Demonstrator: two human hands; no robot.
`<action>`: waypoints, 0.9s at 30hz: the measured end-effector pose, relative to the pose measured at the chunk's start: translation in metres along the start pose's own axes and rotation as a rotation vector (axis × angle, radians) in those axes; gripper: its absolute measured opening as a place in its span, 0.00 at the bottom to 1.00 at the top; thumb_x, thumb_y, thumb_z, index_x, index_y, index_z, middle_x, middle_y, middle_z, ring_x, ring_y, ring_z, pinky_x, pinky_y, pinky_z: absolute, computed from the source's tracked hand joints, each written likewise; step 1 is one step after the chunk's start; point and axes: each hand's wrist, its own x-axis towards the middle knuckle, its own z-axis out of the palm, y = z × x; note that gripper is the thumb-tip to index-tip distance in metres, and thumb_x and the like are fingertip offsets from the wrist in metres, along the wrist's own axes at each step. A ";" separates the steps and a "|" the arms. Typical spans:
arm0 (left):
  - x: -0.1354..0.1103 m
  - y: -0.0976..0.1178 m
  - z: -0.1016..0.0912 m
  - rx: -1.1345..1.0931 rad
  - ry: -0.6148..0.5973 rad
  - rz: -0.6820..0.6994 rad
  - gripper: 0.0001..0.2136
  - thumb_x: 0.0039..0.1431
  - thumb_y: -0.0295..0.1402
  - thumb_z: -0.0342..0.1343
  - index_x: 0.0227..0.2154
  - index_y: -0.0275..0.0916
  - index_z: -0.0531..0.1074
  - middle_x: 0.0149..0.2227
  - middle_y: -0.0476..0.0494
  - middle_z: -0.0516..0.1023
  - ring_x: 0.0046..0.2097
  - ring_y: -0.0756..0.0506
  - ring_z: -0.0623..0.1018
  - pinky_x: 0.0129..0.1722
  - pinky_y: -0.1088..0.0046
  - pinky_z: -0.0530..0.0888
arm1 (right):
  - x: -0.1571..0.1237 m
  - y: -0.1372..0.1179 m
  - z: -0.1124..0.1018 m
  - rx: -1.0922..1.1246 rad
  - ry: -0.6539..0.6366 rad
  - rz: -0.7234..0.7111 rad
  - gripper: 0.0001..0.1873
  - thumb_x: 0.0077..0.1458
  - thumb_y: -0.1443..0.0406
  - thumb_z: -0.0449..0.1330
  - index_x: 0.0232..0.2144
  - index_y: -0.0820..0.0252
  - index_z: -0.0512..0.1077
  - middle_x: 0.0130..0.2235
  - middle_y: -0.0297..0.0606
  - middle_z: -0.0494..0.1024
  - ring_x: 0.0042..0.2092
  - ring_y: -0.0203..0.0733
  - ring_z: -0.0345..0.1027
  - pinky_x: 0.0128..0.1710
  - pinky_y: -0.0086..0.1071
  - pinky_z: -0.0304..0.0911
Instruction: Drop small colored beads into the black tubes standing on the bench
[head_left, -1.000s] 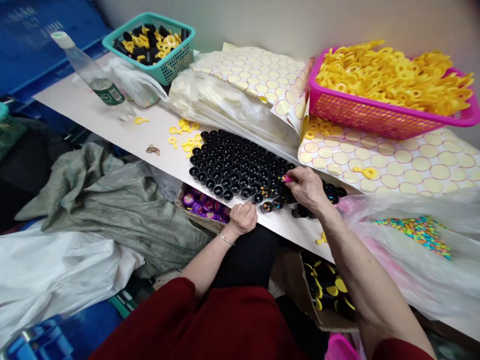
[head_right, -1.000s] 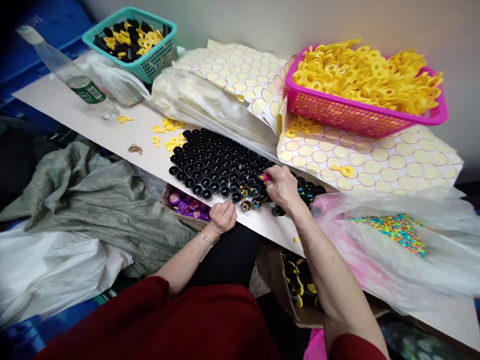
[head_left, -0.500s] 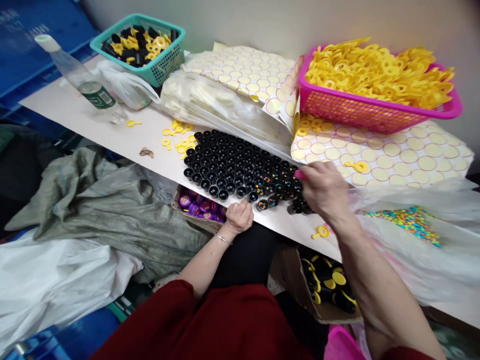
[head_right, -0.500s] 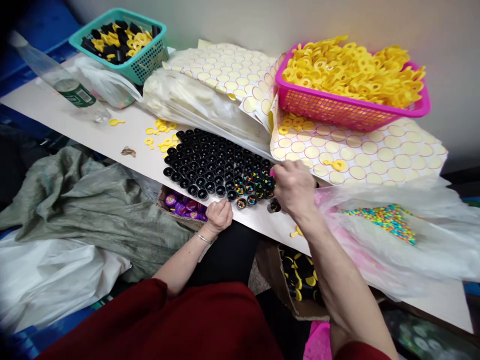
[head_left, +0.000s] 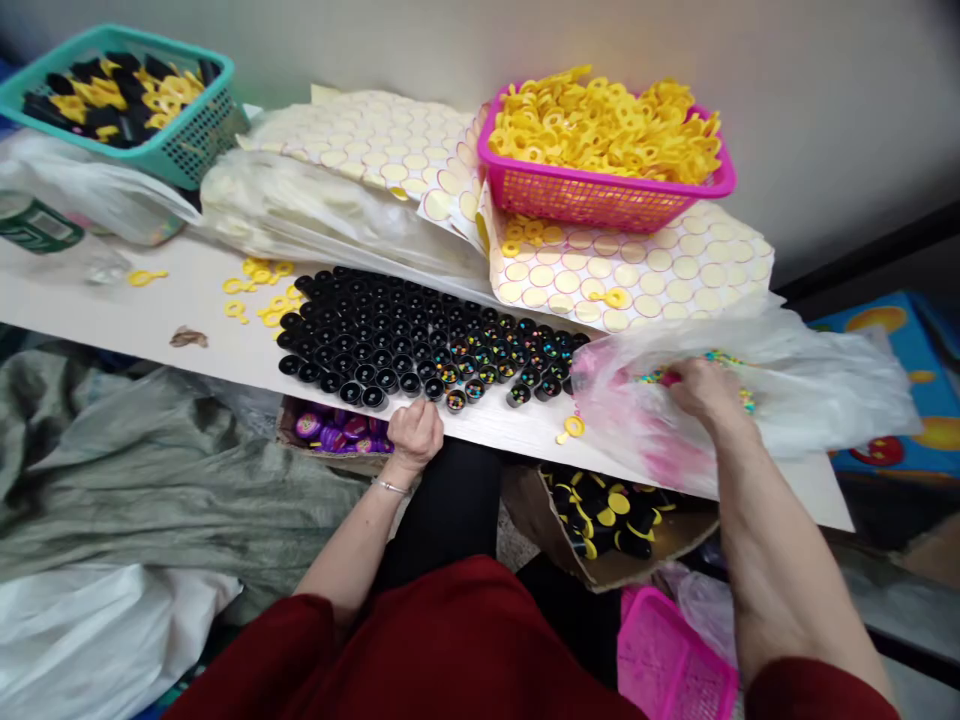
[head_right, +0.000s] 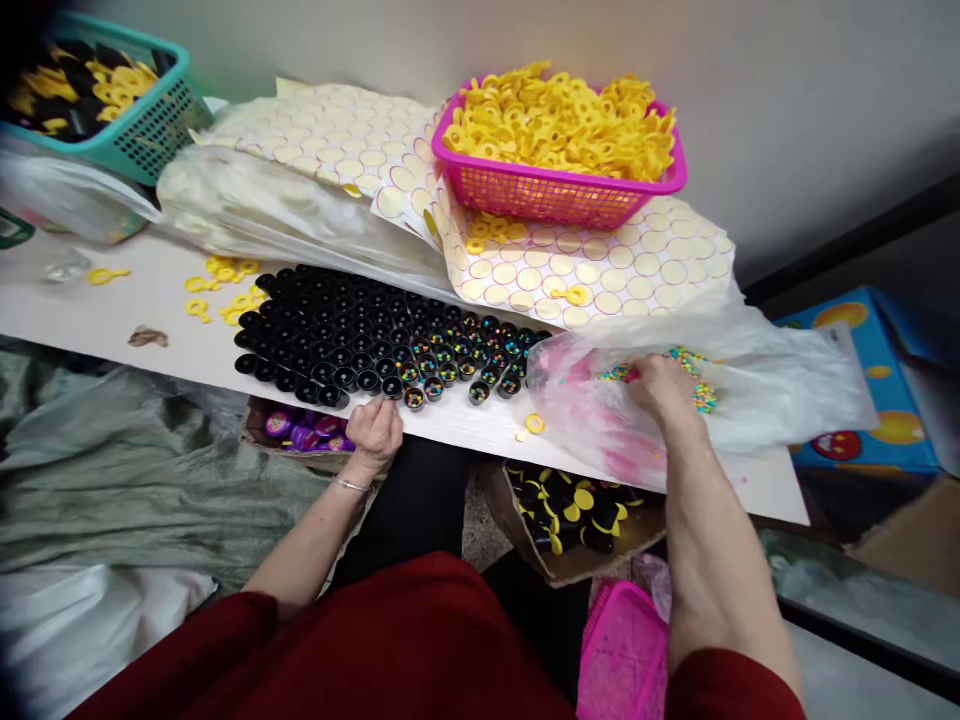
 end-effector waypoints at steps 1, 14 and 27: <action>0.000 0.000 0.000 -0.018 -0.004 -0.008 0.10 0.56 0.31 0.50 0.35 0.36 0.76 0.36 0.34 0.78 0.27 0.46 0.70 0.30 0.67 0.61 | 0.003 -0.006 0.003 0.078 -0.039 0.040 0.05 0.31 0.73 0.54 0.13 0.60 0.66 0.16 0.32 0.59 0.21 0.30 0.44 0.26 0.34 0.46; 0.006 0.000 -0.001 0.021 0.037 0.051 0.09 0.54 0.29 0.51 0.35 0.35 0.76 0.35 0.35 0.79 0.28 0.47 0.69 0.31 0.68 0.61 | -0.016 0.007 0.029 1.103 0.238 0.345 0.12 0.29 0.68 0.63 0.18 0.57 0.62 0.24 0.32 0.68 0.28 0.35 0.63 0.32 0.35 0.63; 0.010 0.009 -0.008 0.079 0.037 0.066 0.10 0.56 0.29 0.49 0.32 0.35 0.75 0.34 0.36 0.79 0.25 0.48 0.68 0.30 0.68 0.61 | -0.048 -0.101 -0.031 1.625 0.271 0.217 0.17 0.20 0.72 0.70 0.20 0.60 0.72 0.23 0.33 0.73 0.26 0.36 0.68 0.26 0.31 0.65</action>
